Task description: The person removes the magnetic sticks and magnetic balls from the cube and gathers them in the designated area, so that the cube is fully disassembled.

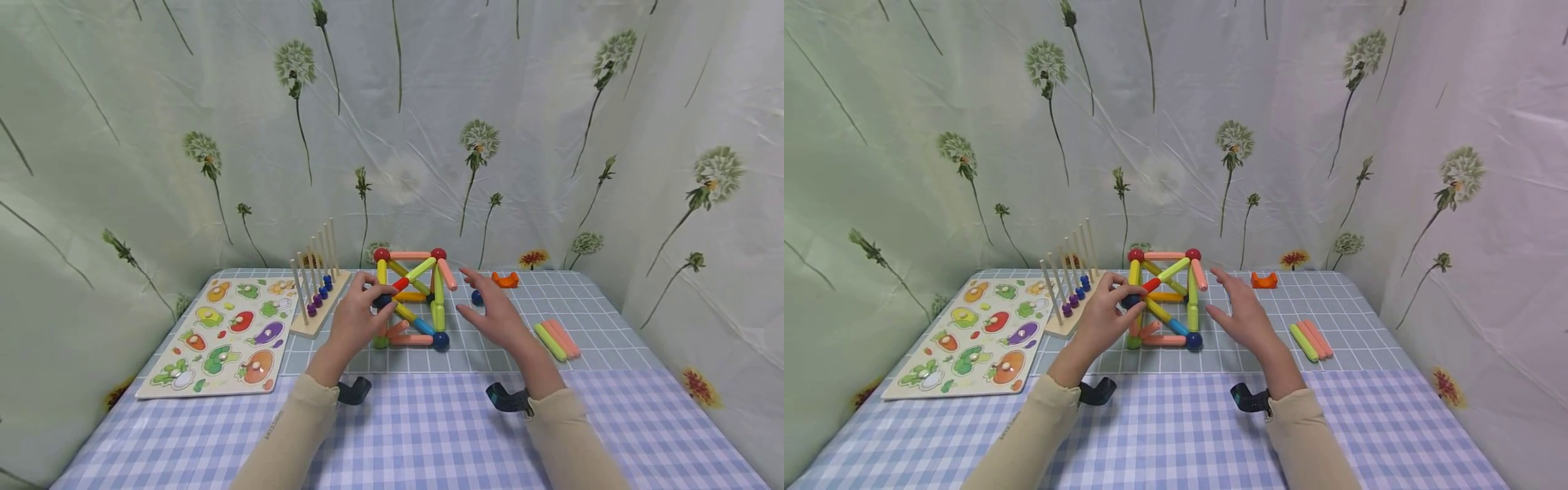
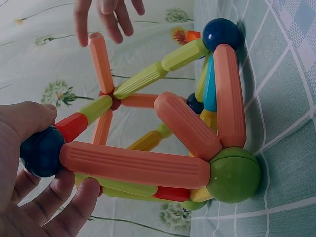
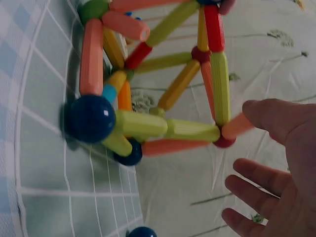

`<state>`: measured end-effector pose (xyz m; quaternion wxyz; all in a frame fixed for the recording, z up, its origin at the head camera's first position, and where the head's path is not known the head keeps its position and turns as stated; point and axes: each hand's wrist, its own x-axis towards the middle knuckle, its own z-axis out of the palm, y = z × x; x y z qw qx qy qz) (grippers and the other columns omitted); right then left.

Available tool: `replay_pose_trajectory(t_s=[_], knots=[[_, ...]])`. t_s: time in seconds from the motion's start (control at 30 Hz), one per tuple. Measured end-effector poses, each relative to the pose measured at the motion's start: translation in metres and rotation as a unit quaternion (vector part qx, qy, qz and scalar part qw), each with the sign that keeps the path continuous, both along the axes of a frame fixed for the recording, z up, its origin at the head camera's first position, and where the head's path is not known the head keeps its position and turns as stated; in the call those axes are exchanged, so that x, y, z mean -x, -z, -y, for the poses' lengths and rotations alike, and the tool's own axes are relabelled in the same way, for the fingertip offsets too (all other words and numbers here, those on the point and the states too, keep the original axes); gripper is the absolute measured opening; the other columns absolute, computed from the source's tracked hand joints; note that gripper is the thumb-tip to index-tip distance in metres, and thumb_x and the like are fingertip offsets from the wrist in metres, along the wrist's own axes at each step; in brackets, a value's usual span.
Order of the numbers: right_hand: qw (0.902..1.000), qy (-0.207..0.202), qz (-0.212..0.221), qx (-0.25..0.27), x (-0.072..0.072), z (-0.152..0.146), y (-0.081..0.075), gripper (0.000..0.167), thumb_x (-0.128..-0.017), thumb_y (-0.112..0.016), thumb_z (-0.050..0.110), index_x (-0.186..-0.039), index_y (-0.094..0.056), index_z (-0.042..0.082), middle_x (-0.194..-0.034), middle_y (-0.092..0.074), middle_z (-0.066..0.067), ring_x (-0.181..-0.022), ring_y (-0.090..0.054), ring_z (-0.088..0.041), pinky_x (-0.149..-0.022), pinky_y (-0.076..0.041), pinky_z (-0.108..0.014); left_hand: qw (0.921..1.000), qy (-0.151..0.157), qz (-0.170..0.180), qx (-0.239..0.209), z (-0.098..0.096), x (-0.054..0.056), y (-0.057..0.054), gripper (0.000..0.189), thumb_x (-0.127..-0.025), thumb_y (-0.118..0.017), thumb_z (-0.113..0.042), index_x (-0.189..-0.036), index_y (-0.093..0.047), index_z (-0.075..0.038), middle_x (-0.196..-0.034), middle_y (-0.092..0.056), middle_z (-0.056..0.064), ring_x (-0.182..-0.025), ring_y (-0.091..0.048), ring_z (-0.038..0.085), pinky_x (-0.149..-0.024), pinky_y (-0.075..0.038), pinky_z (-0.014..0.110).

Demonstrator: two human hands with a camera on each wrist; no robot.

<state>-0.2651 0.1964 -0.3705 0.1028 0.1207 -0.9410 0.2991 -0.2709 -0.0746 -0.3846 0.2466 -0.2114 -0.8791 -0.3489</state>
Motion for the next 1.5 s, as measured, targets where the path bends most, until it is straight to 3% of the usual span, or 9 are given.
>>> replay_pose_trajectory(t_s=[0.1,0.33,0.6,0.8,0.93,1.17,1.3,1.5], knots=[[0.9995,-0.031,0.003,-0.003,-0.003,0.005,0.0,0.077,-0.094,-0.069,0.025,-0.158,-0.026,0.028,-0.152,-0.045,-0.014,-0.135,-0.048,-0.037,-0.106,-0.044,-0.06,1.0,-0.001,-0.005,0.002,0.0,0.0,0.0,0.018,-0.088,-0.077,-0.02,-0.105,-0.075,-0.015,-0.111,-0.052,0.006,-0.092,-0.061,0.022,-0.079,-0.06,0.033],[0.9976,-0.069,-0.006,-0.007,-0.004,0.009,0.006,0.063,-0.096,-0.067,0.02,-0.153,-0.04,0.021,-0.145,-0.054,-0.011,-0.127,-0.057,-0.033,-0.103,-0.048,-0.055,0.9999,-0.008,-0.005,0.008,-0.002,0.001,0.0,0.018,-0.088,-0.077,-0.021,-0.105,-0.075,-0.017,-0.112,-0.052,0.006,-0.094,-0.062,0.022,-0.081,-0.06,0.033],[0.9986,-0.052,-0.011,-0.005,-0.001,0.008,0.01,0.056,-0.095,-0.067,0.017,-0.148,-0.047,0.02,-0.141,-0.058,-0.01,-0.122,-0.061,-0.03,-0.103,-0.049,-0.054,1.0,-0.007,-0.003,0.005,-0.001,0.0,0.0,0.018,-0.088,-0.077,-0.021,-0.105,-0.075,-0.017,-0.112,-0.052,0.005,-0.093,-0.062,0.022,-0.08,-0.06,0.032],[0.9982,-0.05,0.028,-0.017,0.002,0.006,0.018,0.04,-0.096,-0.066,0.018,-0.135,-0.06,0.016,-0.135,-0.063,-0.009,-0.119,-0.061,-0.03,-0.101,-0.05,-0.052,1.0,-0.008,-0.005,0.001,-0.001,-0.001,0.001,0.017,-0.088,-0.078,-0.02,-0.104,-0.075,-0.017,-0.111,-0.051,0.005,-0.092,-0.061,0.021,-0.079,-0.06,0.032],[0.9973,-0.061,0.041,0.003,0.004,0.005,0.022,0.029,-0.096,-0.064,0.012,-0.126,-0.065,0.014,-0.128,-0.066,-0.011,-0.112,-0.064,-0.028,-0.097,-0.053,-0.049,1.0,-0.006,-0.004,-0.001,-0.001,-0.001,0.001,0.017,-0.087,-0.078,-0.019,-0.104,-0.075,-0.017,-0.111,-0.051,0.005,-0.094,-0.062,0.022,-0.081,-0.06,0.033],[0.9987,-0.037,0.009,0.033,0.008,-0.001,0.022,0.02,-0.096,-0.062,0.006,-0.115,-0.064,0.013,-0.111,-0.069,-0.01,-0.094,-0.064,-0.024,-0.084,-0.057,-0.038,1.0,-0.006,0.001,0.001,-0.001,-0.001,0.0,0.018,-0.088,-0.078,-0.02,-0.105,-0.074,-0.017,-0.112,-0.051,0.005,-0.098,-0.062,0.023,-0.083,-0.06,0.034],[0.9987,-0.014,-0.002,0.049,0.009,-0.009,0.02,0.021,-0.096,-0.064,0.009,-0.117,-0.063,0.013,-0.103,-0.068,-0.01,-0.084,-0.057,-0.021,-0.072,-0.051,-0.026,1.0,-0.007,0.003,-0.001,-0.001,-0.001,-0.001,0.018,-0.088,-0.078,-0.02,-0.105,-0.074,-0.017,-0.111,-0.051,0.005,-0.097,-0.062,0.023,-0.083,-0.06,0.033],[0.9977,0.011,-0.006,0.067,0.01,-0.023,0.016,0.025,-0.095,-0.067,0.013,-0.12,-0.064,0.009,-0.1,-0.067,-0.011,-0.083,-0.053,-0.022,-0.069,-0.047,-0.023,1.0,-0.007,0.002,0.0,0.0,-0.001,-0.001,0.017,-0.088,-0.077,-0.019,-0.105,-0.074,-0.017,-0.111,-0.051,0.005,-0.095,-0.061,0.021,-0.081,-0.06,0.032]])
